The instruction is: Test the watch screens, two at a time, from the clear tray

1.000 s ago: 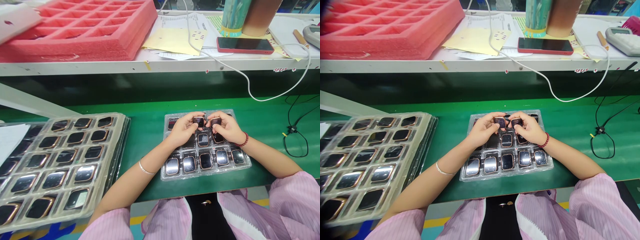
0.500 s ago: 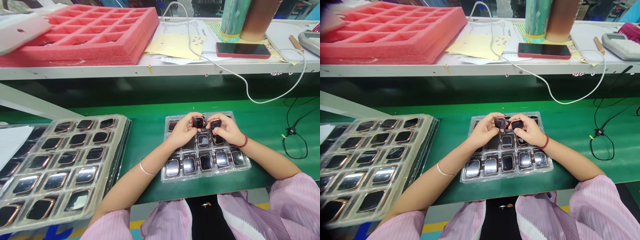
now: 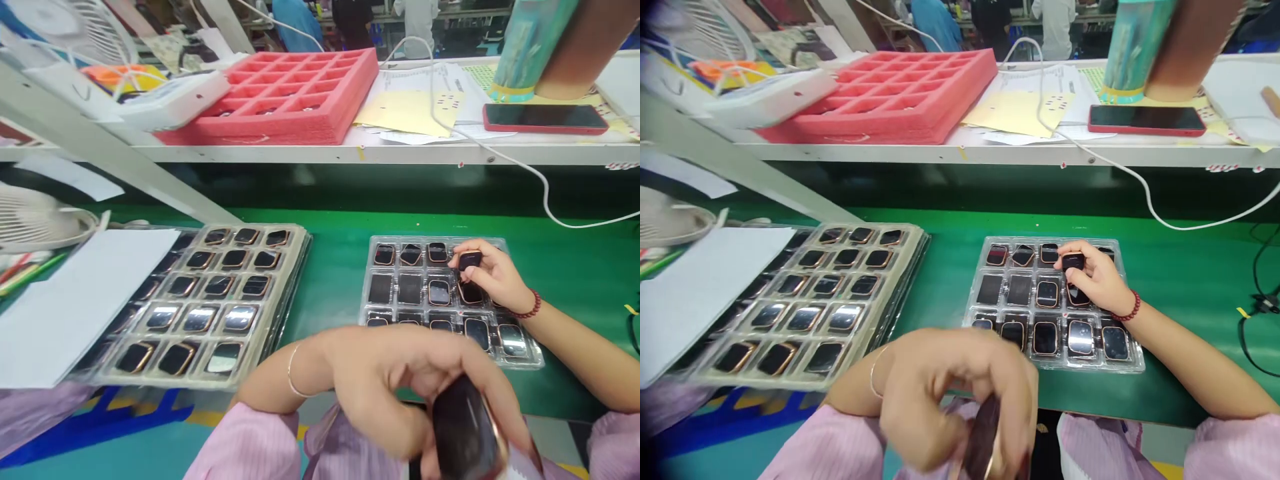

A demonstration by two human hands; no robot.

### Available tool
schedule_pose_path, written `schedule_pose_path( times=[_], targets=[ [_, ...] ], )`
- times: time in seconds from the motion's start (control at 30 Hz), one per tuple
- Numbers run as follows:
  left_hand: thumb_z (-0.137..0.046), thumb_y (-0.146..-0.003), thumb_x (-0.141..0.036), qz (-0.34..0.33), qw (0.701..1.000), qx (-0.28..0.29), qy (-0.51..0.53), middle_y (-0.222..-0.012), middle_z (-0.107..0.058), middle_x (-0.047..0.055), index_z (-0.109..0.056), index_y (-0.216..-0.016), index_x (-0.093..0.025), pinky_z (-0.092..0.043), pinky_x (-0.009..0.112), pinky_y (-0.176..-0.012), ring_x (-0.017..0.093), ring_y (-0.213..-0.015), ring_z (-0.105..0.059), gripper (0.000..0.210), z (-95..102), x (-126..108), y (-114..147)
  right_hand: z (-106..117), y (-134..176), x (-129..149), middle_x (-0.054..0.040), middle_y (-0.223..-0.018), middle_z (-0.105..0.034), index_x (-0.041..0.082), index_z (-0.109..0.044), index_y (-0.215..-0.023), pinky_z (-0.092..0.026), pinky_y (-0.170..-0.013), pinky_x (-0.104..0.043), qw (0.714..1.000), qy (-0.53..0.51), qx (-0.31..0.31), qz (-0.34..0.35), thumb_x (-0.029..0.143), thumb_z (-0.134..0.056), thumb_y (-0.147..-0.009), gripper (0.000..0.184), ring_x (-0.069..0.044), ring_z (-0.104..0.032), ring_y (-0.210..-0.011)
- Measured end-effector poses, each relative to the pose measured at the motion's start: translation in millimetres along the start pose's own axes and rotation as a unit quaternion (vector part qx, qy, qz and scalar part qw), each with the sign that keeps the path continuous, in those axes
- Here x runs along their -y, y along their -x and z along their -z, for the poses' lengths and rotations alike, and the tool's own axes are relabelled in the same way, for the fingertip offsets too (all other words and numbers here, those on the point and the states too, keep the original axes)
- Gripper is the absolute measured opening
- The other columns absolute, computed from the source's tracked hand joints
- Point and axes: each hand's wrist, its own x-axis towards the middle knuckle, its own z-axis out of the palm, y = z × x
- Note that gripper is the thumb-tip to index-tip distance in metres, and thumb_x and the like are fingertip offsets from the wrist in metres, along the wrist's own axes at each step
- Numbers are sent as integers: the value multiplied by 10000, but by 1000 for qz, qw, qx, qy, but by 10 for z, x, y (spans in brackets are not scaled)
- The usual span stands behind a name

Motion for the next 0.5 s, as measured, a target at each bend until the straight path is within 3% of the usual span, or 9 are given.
schedule_pose_path(
  times=[0.1,0.2,0.3,0.4,0.5],
  targets=[
    [-601,-548,-142,8,997,35,-66,-954,-724,68,-725,-1022,-182,-569,220,-574,188,-747,-719,491,-55,-5,24,-6,1,-15,-67,-932,-732,200,-631,-1123,-578,-612,-293,1000,-13,-4,-10,232,-695,-868,265,-143,-636,-651],
    [-557,-540,-128,-10,997,14,-80,-975,-728,66,-734,-1009,-196,-577,224,-607,204,-811,-733,505,-84,0,40,8,-27,-22,-79,-982,-748,206,-647,-1140,-596,-615,-298,998,-47,2,-37,318,-696,-898,271,-144,-655,-656],
    [-523,-553,-81,-32,998,-16,-51,-903,-691,42,-713,-928,-210,-552,215,-578,150,-700,-686,439,-211,-21,96,42,-71,1,-123,-1146,-735,209,-619,-1275,-627,-632,-320,986,-141,28,-88,444,-613,-954,398,-173,-705,-754],
    [-513,-619,-12,-77,990,-118,2,-859,-641,6,-666,-995,-241,-492,174,-511,87,-611,-607,467,-218,-74,159,31,-62,140,-127,-1202,-713,221,-582,-1358,-647,-643,-342,959,-237,68,-142,491,-549,-983,464,-195,-719,-820],
    [-586,-641,38,-174,944,-268,-82,-855,-660,4,-616,-1084,-233,-473,161,-518,77,-613,-602,520,133,-121,120,-105,55,471,-105,-1151,-707,225,-631,-1281,-643,-622,-333,929,-290,133,-189,481,-599,-962,410,-205,-721,-822]
  ],
)
